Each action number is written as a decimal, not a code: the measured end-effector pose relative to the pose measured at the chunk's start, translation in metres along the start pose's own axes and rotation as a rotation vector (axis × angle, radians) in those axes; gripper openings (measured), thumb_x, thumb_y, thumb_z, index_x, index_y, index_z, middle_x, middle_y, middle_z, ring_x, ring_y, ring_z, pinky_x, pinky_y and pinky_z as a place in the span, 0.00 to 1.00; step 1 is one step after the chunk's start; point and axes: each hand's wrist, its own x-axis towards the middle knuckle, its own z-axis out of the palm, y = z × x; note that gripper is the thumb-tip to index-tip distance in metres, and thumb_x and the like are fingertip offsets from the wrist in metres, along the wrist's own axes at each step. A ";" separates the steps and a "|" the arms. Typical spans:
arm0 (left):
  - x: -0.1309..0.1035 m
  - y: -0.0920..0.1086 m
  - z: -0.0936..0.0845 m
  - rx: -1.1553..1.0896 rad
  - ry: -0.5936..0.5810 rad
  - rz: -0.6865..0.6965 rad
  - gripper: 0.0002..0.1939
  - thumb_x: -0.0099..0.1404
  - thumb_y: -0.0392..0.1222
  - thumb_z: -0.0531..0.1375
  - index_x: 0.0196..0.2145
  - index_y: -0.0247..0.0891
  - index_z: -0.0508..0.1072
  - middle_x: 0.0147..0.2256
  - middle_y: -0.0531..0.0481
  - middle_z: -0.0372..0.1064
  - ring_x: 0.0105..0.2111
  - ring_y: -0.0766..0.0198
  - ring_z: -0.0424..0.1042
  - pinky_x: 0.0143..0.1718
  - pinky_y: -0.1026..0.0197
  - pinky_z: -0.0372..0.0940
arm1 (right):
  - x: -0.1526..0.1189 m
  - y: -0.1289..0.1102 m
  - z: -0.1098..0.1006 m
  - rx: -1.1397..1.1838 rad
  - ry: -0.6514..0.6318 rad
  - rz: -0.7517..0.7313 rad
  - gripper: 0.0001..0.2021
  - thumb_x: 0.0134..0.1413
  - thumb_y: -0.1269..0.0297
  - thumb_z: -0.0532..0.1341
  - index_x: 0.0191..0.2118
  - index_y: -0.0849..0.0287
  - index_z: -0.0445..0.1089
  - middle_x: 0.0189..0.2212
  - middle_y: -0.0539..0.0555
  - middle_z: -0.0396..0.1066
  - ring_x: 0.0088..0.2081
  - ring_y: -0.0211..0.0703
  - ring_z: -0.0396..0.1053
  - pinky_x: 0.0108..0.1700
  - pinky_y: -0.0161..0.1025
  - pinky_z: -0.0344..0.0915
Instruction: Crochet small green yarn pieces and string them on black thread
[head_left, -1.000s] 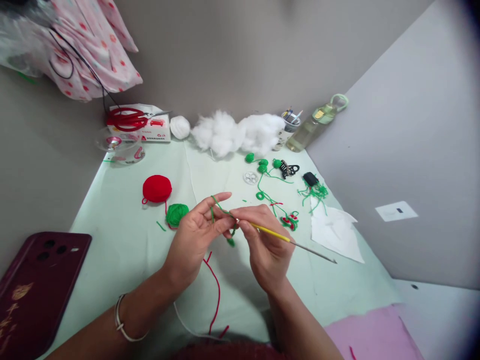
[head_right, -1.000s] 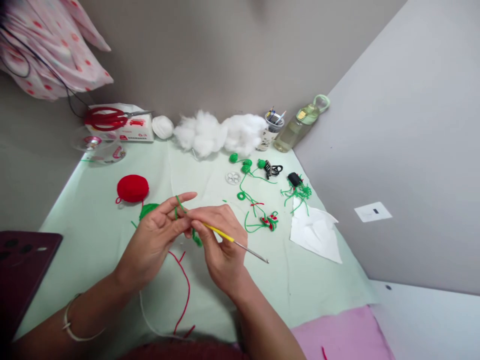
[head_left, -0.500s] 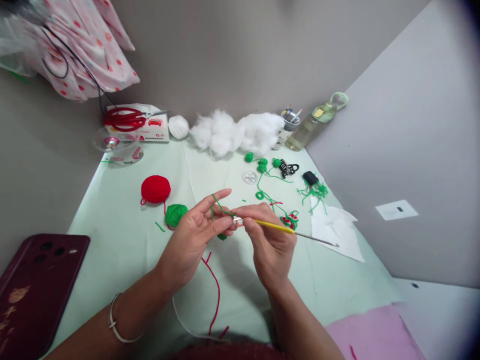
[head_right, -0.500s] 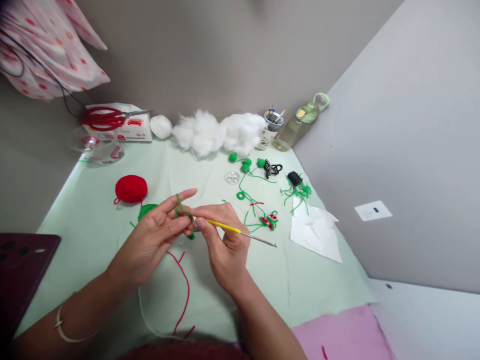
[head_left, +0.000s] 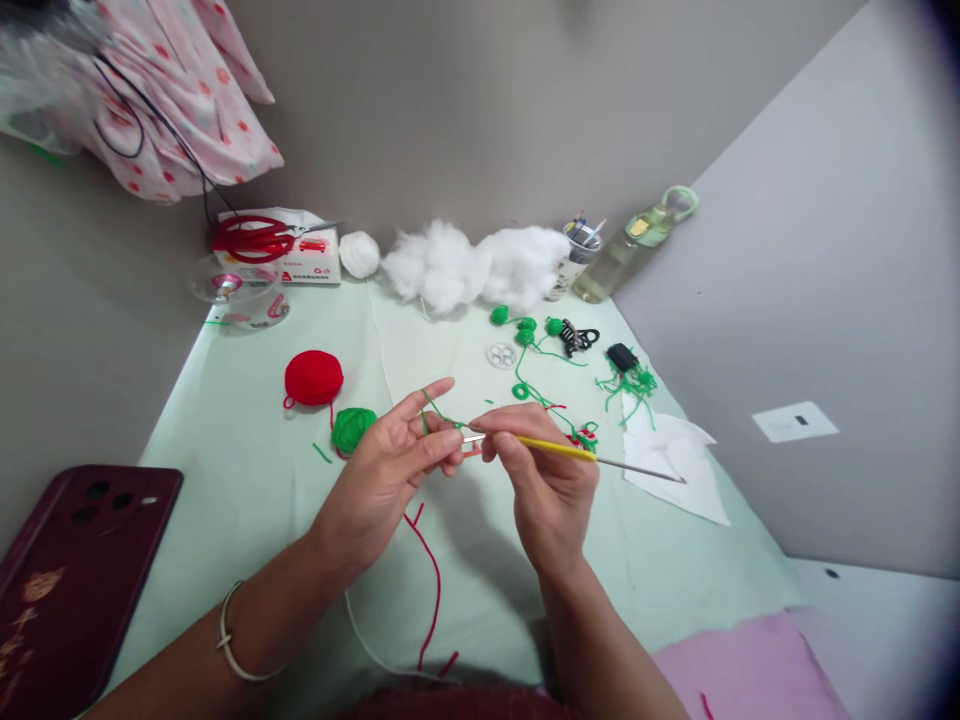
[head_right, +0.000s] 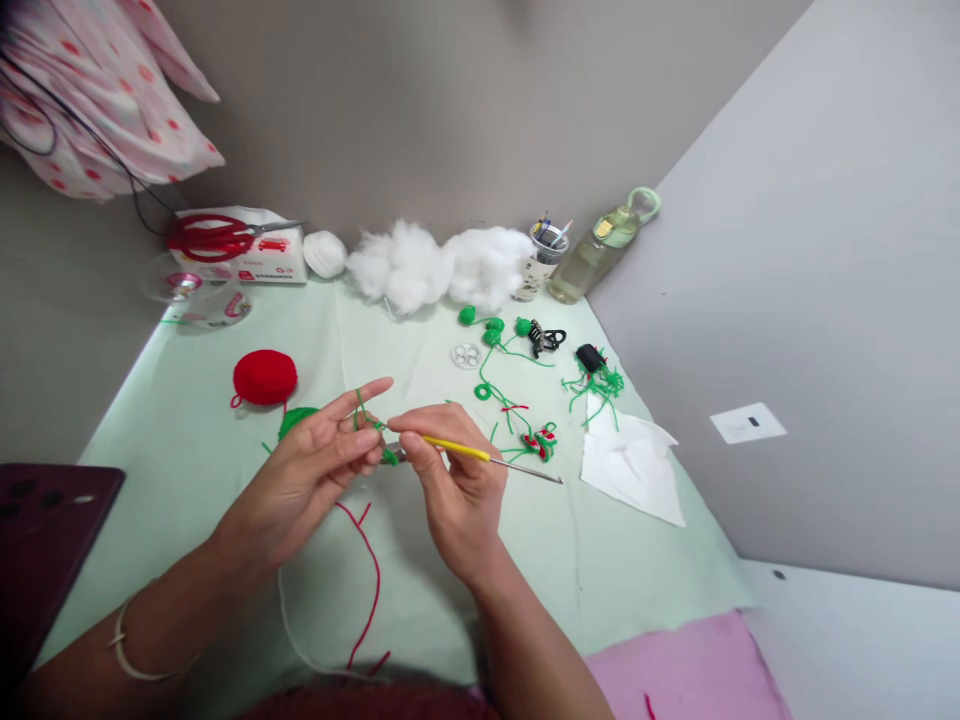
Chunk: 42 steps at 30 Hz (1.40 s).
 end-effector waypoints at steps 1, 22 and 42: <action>0.000 0.001 -0.002 -0.017 -0.013 -0.016 0.32 0.61 0.37 0.67 0.62 0.38 0.65 0.27 0.57 0.66 0.29 0.70 0.65 0.36 0.64 0.61 | 0.001 0.001 -0.001 0.027 0.016 0.008 0.08 0.61 0.69 0.62 0.39 0.52 0.79 0.34 0.52 0.76 0.32 0.41 0.70 0.35 0.42 0.67; 0.006 -0.010 -0.003 0.364 -0.074 0.029 0.35 0.55 0.36 0.69 0.60 0.43 0.68 0.31 0.53 0.72 0.34 0.63 0.71 0.39 0.59 0.65 | 0.016 0.010 -0.015 0.502 0.155 0.393 0.07 0.55 0.58 0.67 0.34 0.55 0.77 0.31 0.51 0.75 0.28 0.33 0.67 0.31 0.33 0.68; 0.012 -0.012 -0.019 0.630 -0.248 0.109 0.21 0.58 0.44 0.67 0.50 0.41 0.77 0.38 0.47 0.73 0.36 0.61 0.70 0.39 0.59 0.63 | 0.017 0.017 -0.028 0.936 0.168 0.681 0.09 0.48 0.62 0.73 0.35 0.54 0.74 0.28 0.42 0.73 0.21 0.24 0.62 0.38 0.29 0.75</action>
